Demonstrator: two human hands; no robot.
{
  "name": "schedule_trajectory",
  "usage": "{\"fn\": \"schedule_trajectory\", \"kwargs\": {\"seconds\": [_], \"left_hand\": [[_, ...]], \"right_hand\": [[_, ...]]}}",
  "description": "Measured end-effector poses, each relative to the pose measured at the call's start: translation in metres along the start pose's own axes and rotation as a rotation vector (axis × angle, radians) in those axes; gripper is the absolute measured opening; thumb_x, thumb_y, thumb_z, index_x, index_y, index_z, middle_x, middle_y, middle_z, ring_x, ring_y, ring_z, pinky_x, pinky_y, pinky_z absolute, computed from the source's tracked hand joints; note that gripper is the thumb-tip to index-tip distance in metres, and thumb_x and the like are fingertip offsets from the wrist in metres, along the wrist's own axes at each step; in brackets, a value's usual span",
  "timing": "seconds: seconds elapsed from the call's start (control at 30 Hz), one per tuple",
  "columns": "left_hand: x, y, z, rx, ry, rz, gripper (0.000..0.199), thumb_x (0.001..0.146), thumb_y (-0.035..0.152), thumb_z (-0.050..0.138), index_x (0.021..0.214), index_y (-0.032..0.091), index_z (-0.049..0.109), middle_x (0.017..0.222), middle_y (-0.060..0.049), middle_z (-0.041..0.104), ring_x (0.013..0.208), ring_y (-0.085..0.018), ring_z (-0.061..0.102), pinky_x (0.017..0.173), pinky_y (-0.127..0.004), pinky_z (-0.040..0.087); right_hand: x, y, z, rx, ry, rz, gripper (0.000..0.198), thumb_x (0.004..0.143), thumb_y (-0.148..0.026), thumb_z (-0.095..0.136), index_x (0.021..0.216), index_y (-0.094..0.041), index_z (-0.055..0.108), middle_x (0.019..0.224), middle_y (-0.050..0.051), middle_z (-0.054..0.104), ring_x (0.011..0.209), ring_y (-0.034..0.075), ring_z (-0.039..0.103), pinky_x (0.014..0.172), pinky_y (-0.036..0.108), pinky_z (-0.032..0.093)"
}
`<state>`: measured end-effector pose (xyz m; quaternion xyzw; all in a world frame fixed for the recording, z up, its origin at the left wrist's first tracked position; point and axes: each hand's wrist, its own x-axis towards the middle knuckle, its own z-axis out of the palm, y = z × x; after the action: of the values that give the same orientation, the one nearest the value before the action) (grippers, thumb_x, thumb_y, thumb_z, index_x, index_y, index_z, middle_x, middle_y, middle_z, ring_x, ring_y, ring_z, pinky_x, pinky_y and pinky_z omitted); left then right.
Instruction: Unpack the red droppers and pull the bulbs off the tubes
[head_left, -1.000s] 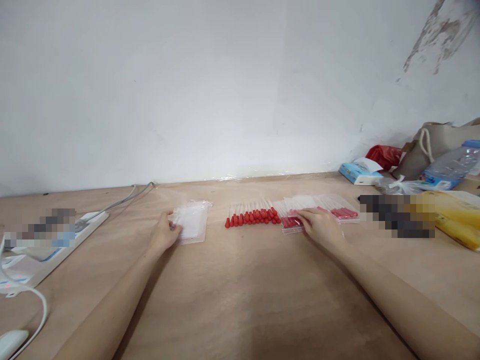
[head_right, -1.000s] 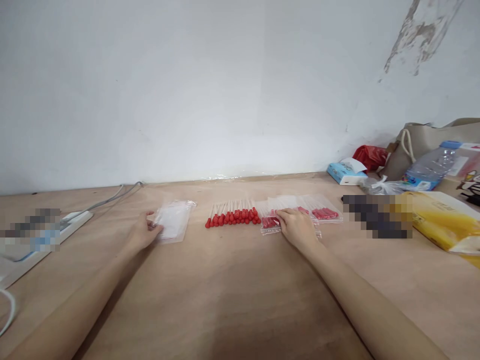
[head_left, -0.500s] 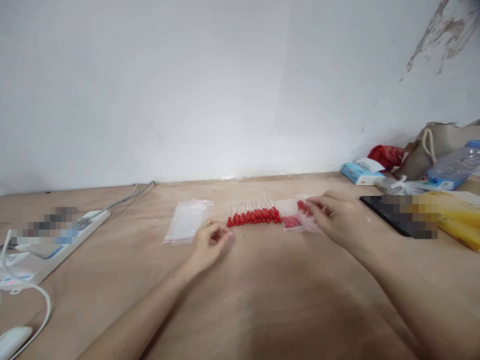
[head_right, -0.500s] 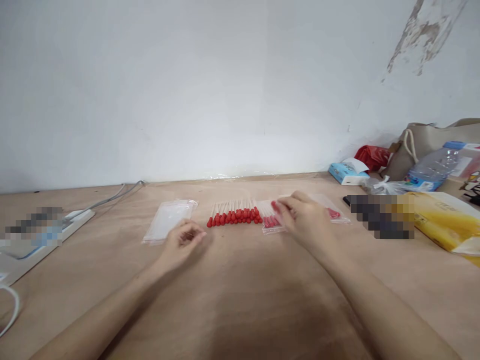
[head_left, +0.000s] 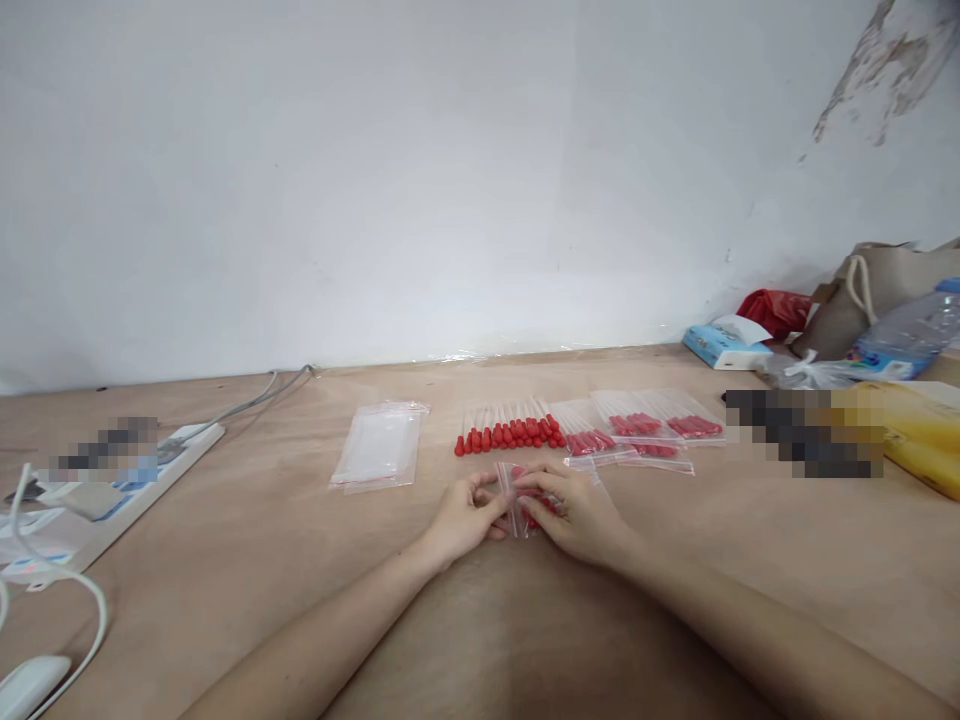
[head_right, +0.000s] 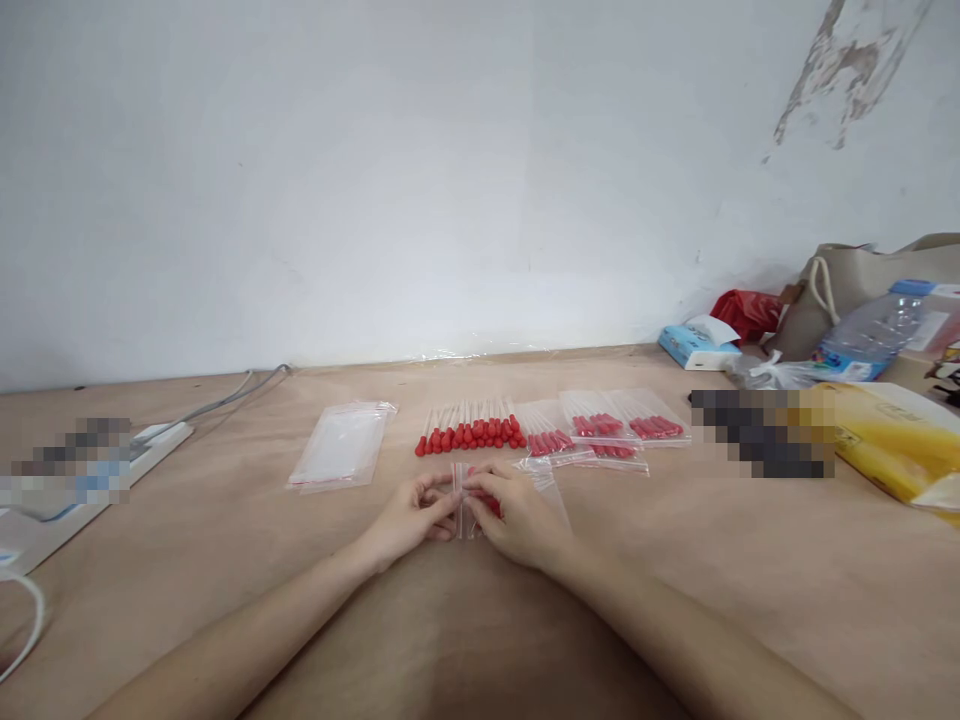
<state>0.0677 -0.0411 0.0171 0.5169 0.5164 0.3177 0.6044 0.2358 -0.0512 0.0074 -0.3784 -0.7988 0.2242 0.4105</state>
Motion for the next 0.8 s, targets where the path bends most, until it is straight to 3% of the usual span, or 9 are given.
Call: {"fn": "schedule_trajectory", "kwargs": {"seconds": [0.07,0.17,0.3,0.43,0.63,0.8], "left_hand": [[0.004,-0.001,0.000,0.051,0.060,-0.001,0.057,0.062,0.035,0.072,0.109,0.011,0.050,0.058,0.001,0.059,0.050,-0.011,0.058,0.050,-0.022,0.048],[0.009,-0.003,0.001,0.006,0.048,-0.039,0.050,0.058,0.028,0.075,0.098,0.010,0.053,0.055,0.002,0.058,0.047,-0.010,0.056,0.049,-0.022,0.048],[0.012,-0.004,-0.007,-0.132,-0.017,-0.064,0.042,0.050,0.023,0.079,0.083,0.011,0.057,0.058,0.001,0.060,0.052,-0.010,0.058,0.057,-0.025,0.050],[0.010,-0.005,-0.026,-0.164,-0.011,-0.058,0.043,0.043,0.025,0.082,0.076,0.011,0.058,0.057,0.001,0.061,0.054,-0.011,0.059,0.060,-0.025,0.049],[0.006,-0.006,-0.040,-0.139,-0.053,-0.024,0.045,0.044,0.029,0.081,0.079,0.011,0.061,0.059,0.000,0.063,0.054,-0.009,0.058,0.060,-0.023,0.047],[0.008,-0.008,-0.039,-0.055,-0.090,0.082,0.043,0.046,0.028,0.081,0.081,0.011,0.064,0.062,0.001,0.065,0.059,-0.011,0.059,0.065,-0.024,0.046]], "right_hand": [[-0.001,0.007,-0.009,-0.185,0.016,-0.109,0.017,0.079,-0.019,0.050,0.091,-0.021,0.062,0.096,0.007,0.060,0.091,0.018,0.055,0.080,0.036,0.045],[-0.003,0.019,-0.017,-0.309,-0.001,-0.130,0.023,0.077,-0.021,0.055,0.099,-0.022,0.061,0.101,0.007,0.059,0.095,0.019,0.053,0.083,0.039,0.043],[-0.006,0.024,-0.013,-0.257,-0.024,-0.116,0.025,0.079,-0.019,0.052,0.104,-0.021,0.059,0.103,0.008,0.058,0.093,0.017,0.054,0.080,0.035,0.045],[-0.001,0.016,-0.005,-0.251,0.003,-0.186,0.024,0.079,-0.019,0.052,0.102,-0.021,0.058,0.098,0.008,0.058,0.090,0.018,0.054,0.078,0.036,0.044],[0.026,0.004,0.006,-0.285,-0.059,-0.362,0.023,0.081,-0.014,0.047,0.096,-0.021,0.062,0.087,0.006,0.058,0.080,0.015,0.050,0.072,0.031,0.042],[0.042,0.003,0.014,-0.438,-0.173,-0.512,0.029,0.082,-0.016,0.047,0.106,-0.026,0.060,0.101,0.006,0.057,0.090,0.018,0.046,0.078,0.035,0.038]]}}
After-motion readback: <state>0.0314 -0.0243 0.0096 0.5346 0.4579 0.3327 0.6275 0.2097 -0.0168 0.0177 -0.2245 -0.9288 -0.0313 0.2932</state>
